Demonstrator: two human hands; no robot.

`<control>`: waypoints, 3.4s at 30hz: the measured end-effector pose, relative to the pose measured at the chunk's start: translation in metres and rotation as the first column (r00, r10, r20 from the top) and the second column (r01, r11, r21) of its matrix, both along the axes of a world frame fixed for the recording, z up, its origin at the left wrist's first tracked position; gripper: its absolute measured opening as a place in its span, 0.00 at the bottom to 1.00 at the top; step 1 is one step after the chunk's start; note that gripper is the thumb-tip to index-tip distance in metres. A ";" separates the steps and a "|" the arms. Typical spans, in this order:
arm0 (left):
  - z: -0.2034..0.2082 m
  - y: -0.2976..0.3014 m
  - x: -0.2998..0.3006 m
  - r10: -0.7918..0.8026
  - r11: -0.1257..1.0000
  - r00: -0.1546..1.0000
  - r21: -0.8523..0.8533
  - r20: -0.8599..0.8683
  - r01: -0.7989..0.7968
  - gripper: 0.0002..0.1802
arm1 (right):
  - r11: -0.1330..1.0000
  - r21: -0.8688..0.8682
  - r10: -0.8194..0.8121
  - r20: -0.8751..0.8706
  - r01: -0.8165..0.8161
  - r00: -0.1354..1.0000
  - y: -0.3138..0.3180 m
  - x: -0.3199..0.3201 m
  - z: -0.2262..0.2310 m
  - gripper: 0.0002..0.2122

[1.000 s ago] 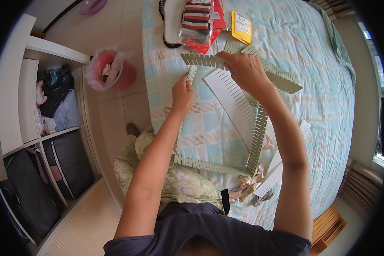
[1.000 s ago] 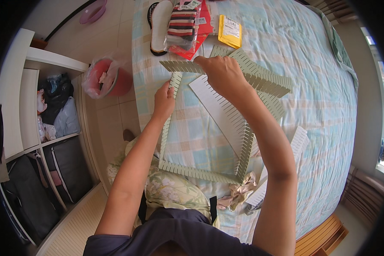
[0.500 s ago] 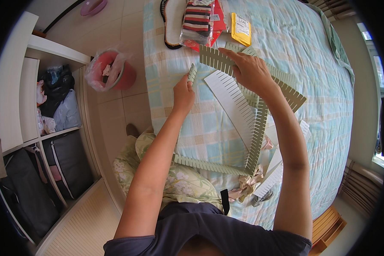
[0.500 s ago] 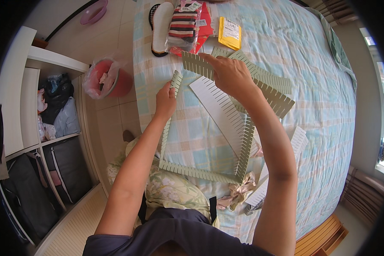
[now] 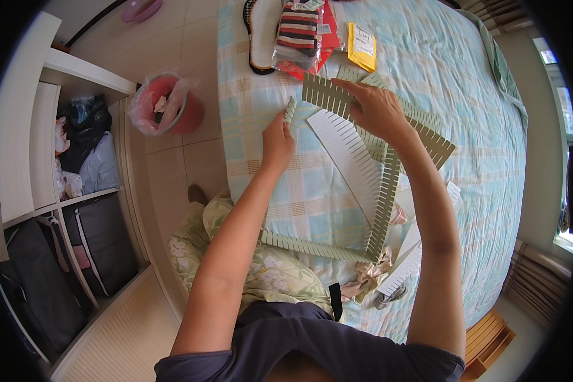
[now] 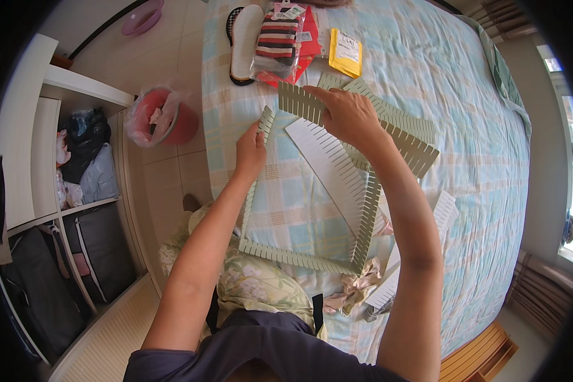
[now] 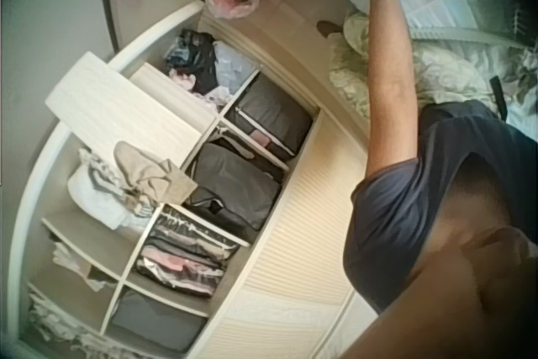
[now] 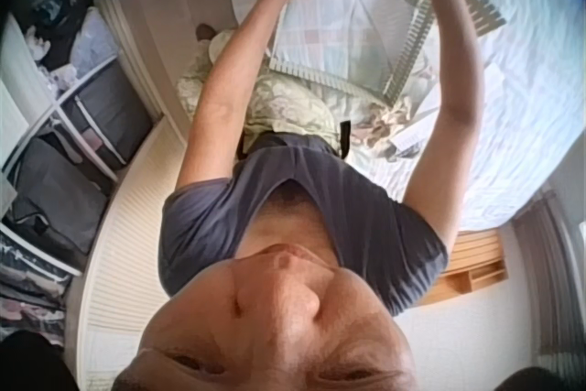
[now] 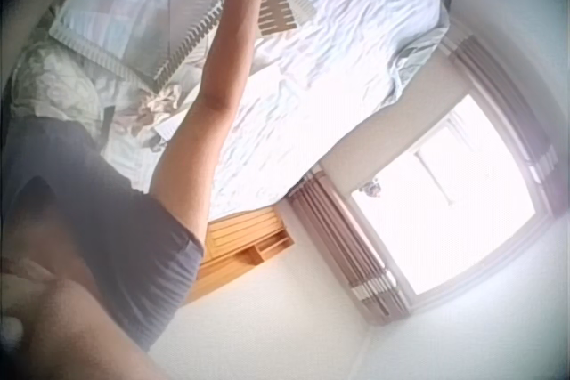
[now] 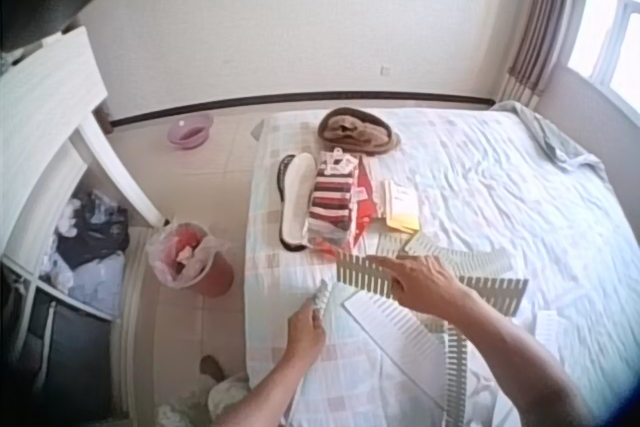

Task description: The person wipes plastic drawer divider strips with a cloth and assembles them into a grid-like frame on a bed.

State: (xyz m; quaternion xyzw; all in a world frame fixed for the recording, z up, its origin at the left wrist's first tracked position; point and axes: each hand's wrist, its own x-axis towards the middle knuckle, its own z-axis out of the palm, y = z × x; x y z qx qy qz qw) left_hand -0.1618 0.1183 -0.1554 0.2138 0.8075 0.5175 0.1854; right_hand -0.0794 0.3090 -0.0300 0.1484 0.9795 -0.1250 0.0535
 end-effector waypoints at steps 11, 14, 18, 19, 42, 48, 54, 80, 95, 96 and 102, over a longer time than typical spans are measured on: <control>0.030 -0.013 0.004 0.027 0.994 1.000 0.109 -0.007 -0.026 0.19 | 0.986 -0.162 0.002 0.182 0.028 0.983 0.027 -0.030 -0.020 0.37; 0.035 -0.018 0.004 0.041 0.993 0.999 0.113 -0.036 -0.037 0.19 | 0.977 -0.211 0.030 0.310 0.038 0.950 0.030 -0.038 -0.017 0.35; 0.046 -0.021 0.006 0.055 0.994 0.998 0.100 -0.018 -0.053 0.19 | 0.955 -0.295 0.088 0.341 0.017 0.936 0.033 -0.040 -0.026 0.32; 0.045 -0.022 0.007 0.063 0.991 0.998 0.117 -0.024 -0.059 0.19 | 0.945 -0.326 0.100 0.342 0.018 0.934 0.034 -0.039 -0.028 0.31; 0.045 -0.027 0.005 -0.007 0.997 0.994 0.077 -0.109 0.015 0.25 | 0.735 -0.678 0.210 0.258 0.022 0.943 0.027 -0.044 -0.032 0.31; 0.048 -0.020 -0.005 0.049 0.985 0.999 0.166 0.002 -0.049 0.33 | 0.618 -0.786 0.230 0.185 0.003 0.955 0.021 -0.049 -0.041 0.32; 0.040 -0.014 -0.023 -0.095 0.967 0.912 0.256 0.399 -0.011 0.29 | 0.698 -0.715 0.251 0.183 -0.047 0.951 0.018 -0.044 -0.049 0.32; 0.039 0.076 0.019 -0.563 0.823 0.618 -0.440 -0.549 0.360 0.32 | 0.645 -0.302 -0.764 -0.251 0.702 0.594 -0.006 0.175 -0.074 0.12; 0.024 0.081 0.022 -0.588 0.808 0.620 -0.396 -0.519 0.436 0.12 | 0.639 -0.375 -0.768 -0.351 0.672 0.535 -0.019 0.177 -0.049 0.12; 0.025 0.081 0.022 -0.593 0.805 0.617 -0.406 -0.517 0.433 0.12 | 0.650 -0.368 -0.758 -0.364 0.664 0.541 -0.018 0.177 -0.050 0.12; 0.022 0.083 0.024 -0.594 0.804 0.613 -0.415 -0.521 0.426 0.13 | 0.665 -0.344 -0.747 -0.330 0.663 0.577 -0.020 0.173 -0.050 0.12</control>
